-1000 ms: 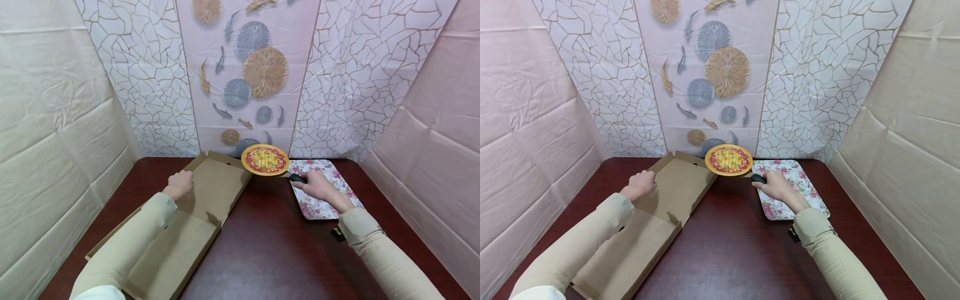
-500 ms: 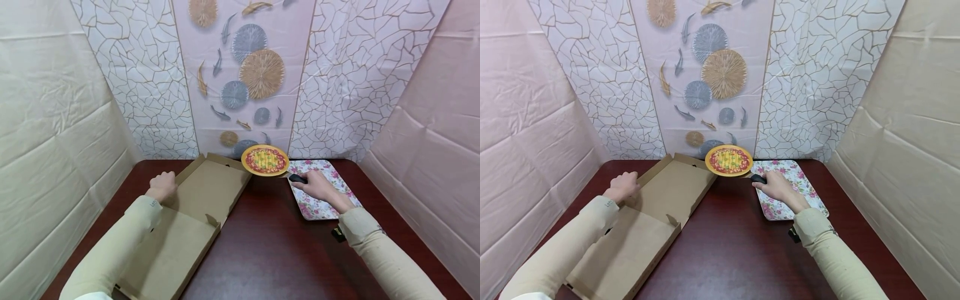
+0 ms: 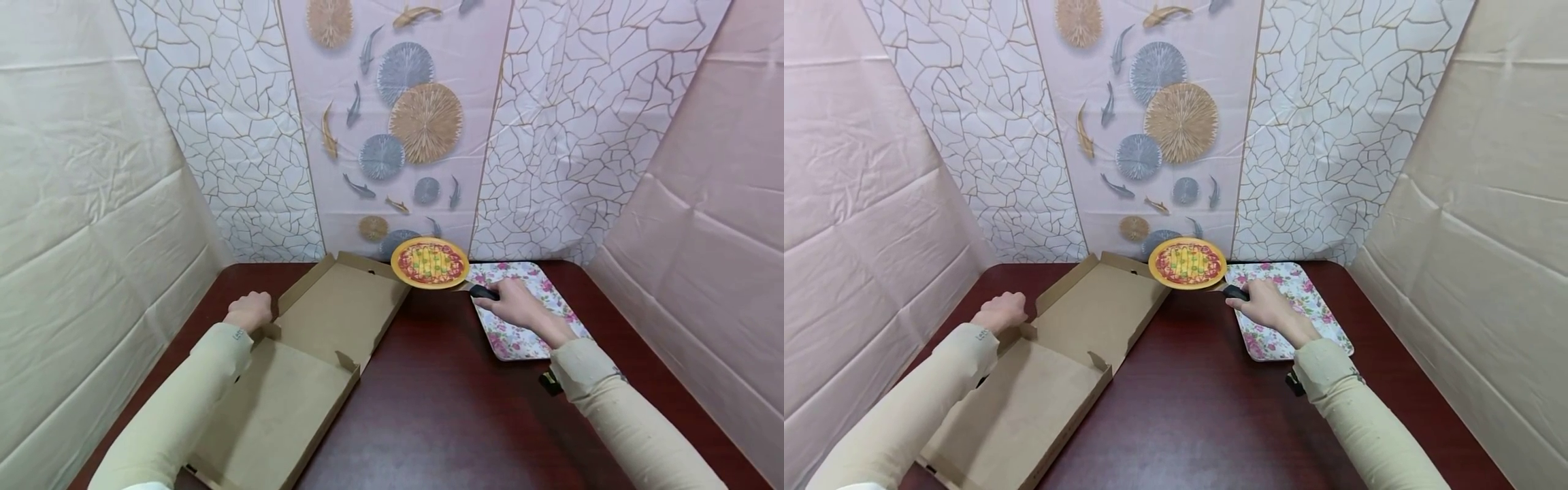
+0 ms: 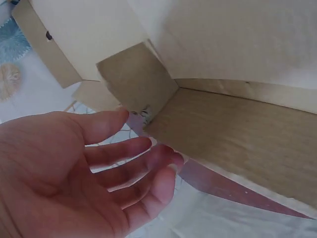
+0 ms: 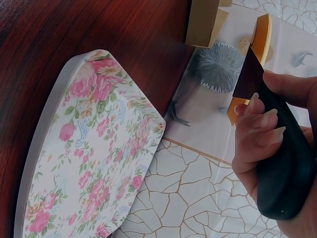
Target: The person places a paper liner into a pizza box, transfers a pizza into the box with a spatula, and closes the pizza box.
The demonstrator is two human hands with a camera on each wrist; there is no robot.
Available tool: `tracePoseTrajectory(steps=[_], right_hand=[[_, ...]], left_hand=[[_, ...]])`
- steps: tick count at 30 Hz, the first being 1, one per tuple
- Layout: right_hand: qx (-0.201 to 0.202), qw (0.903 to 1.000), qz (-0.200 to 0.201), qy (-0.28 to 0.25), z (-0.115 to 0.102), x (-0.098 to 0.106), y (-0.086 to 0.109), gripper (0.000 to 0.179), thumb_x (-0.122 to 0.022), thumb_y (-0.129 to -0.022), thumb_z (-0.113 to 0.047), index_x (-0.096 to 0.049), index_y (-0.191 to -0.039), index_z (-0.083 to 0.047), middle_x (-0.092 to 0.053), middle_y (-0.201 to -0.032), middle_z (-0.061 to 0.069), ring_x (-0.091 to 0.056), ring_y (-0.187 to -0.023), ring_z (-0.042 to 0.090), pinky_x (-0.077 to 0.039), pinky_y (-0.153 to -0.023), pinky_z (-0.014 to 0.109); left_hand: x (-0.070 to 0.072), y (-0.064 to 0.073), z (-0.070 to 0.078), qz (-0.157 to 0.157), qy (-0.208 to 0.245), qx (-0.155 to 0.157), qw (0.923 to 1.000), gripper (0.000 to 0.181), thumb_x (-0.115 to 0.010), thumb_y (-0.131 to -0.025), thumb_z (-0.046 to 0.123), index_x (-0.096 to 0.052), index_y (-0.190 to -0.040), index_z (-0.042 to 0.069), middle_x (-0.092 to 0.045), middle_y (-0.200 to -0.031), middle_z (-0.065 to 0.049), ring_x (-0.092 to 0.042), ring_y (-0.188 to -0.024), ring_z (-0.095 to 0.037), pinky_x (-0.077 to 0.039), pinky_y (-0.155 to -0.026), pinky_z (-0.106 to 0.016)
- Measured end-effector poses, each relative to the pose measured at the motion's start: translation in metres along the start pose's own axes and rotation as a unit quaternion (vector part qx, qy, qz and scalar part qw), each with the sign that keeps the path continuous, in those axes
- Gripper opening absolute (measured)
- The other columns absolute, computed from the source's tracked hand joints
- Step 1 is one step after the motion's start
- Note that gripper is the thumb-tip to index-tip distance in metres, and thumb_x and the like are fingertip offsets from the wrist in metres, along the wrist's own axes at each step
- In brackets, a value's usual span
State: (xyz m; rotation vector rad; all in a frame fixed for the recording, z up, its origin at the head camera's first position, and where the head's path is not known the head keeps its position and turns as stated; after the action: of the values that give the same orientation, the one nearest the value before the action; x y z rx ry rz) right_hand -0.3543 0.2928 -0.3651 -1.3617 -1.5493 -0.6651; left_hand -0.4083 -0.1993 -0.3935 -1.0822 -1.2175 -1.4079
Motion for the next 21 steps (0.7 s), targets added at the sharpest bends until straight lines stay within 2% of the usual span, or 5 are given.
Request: tracePoseTrajectory(steps=[6,11,14,18,21], right_hand=[[-0.002,0.9999,-0.008,-0.007,0.000,-0.001,0.001,0.030,-0.063,-0.093,-0.029,-0.058,-0.069,-0.011,-0.044,-0.054,-0.003,-0.038,-0.046,0.011,-0.034,-0.048,0.025],[-0.008,0.9997,-0.018,-0.015,0.000,0.001,0.002,0.028,-0.062,-0.093,-0.029,-0.063,-0.076,-0.008,-0.045,-0.055,-0.001,-0.038,-0.045,0.011,-0.034,-0.046,0.025],[-0.011,0.9995,-0.020,-0.019,0.000,0.002,0.002,0.027,-0.061,-0.094,-0.028,-0.064,-0.078,-0.007,-0.046,-0.055,0.000,-0.037,-0.045,0.012,-0.034,-0.045,0.025],[-0.014,0.9995,-0.022,-0.018,0.000,0.001,0.001,0.027,-0.061,-0.094,-0.029,-0.065,-0.079,-0.007,-0.047,-0.055,0.000,-0.039,-0.045,0.012,-0.035,-0.046,0.026],[-0.014,0.9994,-0.026,-0.017,0.000,0.001,0.000,0.029,-0.061,-0.094,-0.031,-0.066,-0.080,-0.006,-0.047,-0.055,0.000,-0.040,-0.046,0.012,-0.036,-0.047,0.026]], left_hand=[[-0.005,0.002,-0.009,-0.009,0.017,0.002,0.9998,0.020,-0.050,-0.093,0.013,-0.061,-0.099,-0.003,-0.062,-0.094,-0.022,-0.058,-0.076,-0.030,-0.050,-0.066,-0.047],[-0.003,0.004,-0.015,-0.012,0.016,-0.003,0.9998,0.028,-0.057,-0.094,0.023,-0.063,-0.102,-0.003,-0.065,-0.100,-0.025,-0.060,-0.078,-0.032,-0.051,-0.067,-0.048],[-0.001,0.004,-0.016,-0.014,0.017,-0.014,0.9997,0.031,-0.061,-0.093,0.030,-0.064,-0.096,-0.001,-0.063,-0.088,-0.019,-0.055,-0.071,-0.027,-0.048,-0.061,-0.043],[-0.001,0.003,-0.020,-0.029,0.034,-0.030,0.9985,0.033,-0.063,-0.091,0.036,-0.060,-0.078,0.006,-0.045,-0.067,-0.002,-0.044,-0.061,-0.017,-0.038,-0.054,-0.033],[0.000,0.002,-0.025,-0.038,0.055,-0.036,0.9971,0.035,-0.061,-0.093,0.036,-0.056,-0.073,0.009,-0.039,-0.060,0.002,-0.041,-0.055,-0.013,-0.034,-0.051,-0.029]])
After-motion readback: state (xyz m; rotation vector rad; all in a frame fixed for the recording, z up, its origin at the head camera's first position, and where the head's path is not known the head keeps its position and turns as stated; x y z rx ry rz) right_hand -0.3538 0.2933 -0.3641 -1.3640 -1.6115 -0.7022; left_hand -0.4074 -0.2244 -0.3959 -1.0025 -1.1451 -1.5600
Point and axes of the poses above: each hand's wrist, its own y-axis away from the middle knuckle, its own x-axis out of the back of the hand, z = x × y, the point moved 2 cm from there along -y, towards the middle knuckle
